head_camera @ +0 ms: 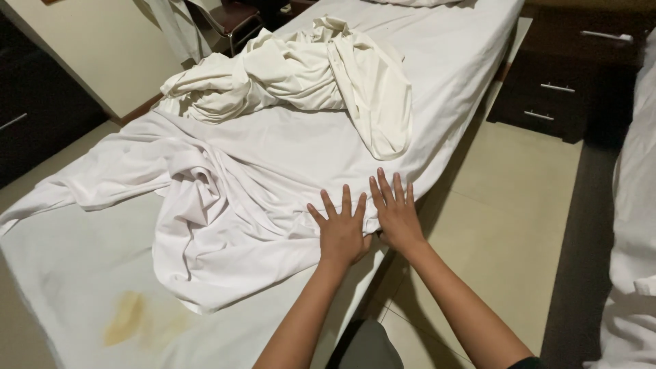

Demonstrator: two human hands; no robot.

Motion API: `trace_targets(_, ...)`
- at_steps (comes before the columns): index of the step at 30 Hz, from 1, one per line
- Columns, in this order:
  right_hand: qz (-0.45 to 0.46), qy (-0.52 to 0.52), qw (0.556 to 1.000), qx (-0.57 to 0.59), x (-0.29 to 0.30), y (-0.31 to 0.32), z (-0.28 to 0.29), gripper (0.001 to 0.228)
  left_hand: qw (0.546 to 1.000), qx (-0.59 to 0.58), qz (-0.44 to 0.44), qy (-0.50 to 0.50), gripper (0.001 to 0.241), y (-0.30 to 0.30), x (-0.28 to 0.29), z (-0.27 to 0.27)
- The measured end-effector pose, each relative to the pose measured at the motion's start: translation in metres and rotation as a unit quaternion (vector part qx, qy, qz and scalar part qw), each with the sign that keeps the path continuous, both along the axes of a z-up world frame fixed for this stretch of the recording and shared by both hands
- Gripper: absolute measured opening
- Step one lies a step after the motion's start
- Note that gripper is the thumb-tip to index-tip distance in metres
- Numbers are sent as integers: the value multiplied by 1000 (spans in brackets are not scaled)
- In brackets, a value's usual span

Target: The person smooths a white bedsheet on a bed, then moves to a chair to fold a white towel. After folding the towel, the person returns to the bed to continue smoothing and tucking the bedsheet around the mattress.

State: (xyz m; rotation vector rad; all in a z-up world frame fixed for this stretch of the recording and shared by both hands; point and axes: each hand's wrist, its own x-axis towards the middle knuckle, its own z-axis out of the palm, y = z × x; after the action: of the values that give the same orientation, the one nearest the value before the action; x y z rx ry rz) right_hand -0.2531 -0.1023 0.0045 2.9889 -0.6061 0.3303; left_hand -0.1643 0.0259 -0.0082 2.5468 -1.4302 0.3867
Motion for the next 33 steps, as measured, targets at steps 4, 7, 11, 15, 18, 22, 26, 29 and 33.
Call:
trace_targets(4, 9, -56, 998, 25, 11, -11, -34, 121, 1000, -12, 1, -10, 87, -4, 2, -11)
trace_targets(7, 41, -171, 984, -27, 17, -18, -54, 94, 1000, 8, 9, -8, 84, -7, 2, -18)
trace_targets(11, 24, -142, 985, 93, -1, -9, -56, 86, 993, -33, -7, -117, 72, -7, -17, -43)
trace_targets(15, 43, -139, 985, 93, -24, -4, -74, 74, 993, -7, -19, -120, 71, 7, -48, -39)
trace_targets(18, 44, -120, 987, 95, -39, 1, -85, 73, 985, 36, 6, -167, 66, 18, -71, -44)
trace_targets(22, 24, -102, 991, 77, -56, 0, -115, 71, 982, 16, 8, -187, 69, 23, -96, -49)
trace_targets(26, 32, -60, 996, 57, -66, -2, -129, 72, 984, 139, 4, -112, 64, 25, -111, -56)
trace_targets(29, 35, -71, 997, 26, -67, -3, -122, 77, 988, 94, -6, -120, 63, 27, -110, -57)
trace_targets(33, 27, -78, 994, 72, -67, 0, -78, 93, 987, 117, -63, 93, 76, 51, -108, 56)
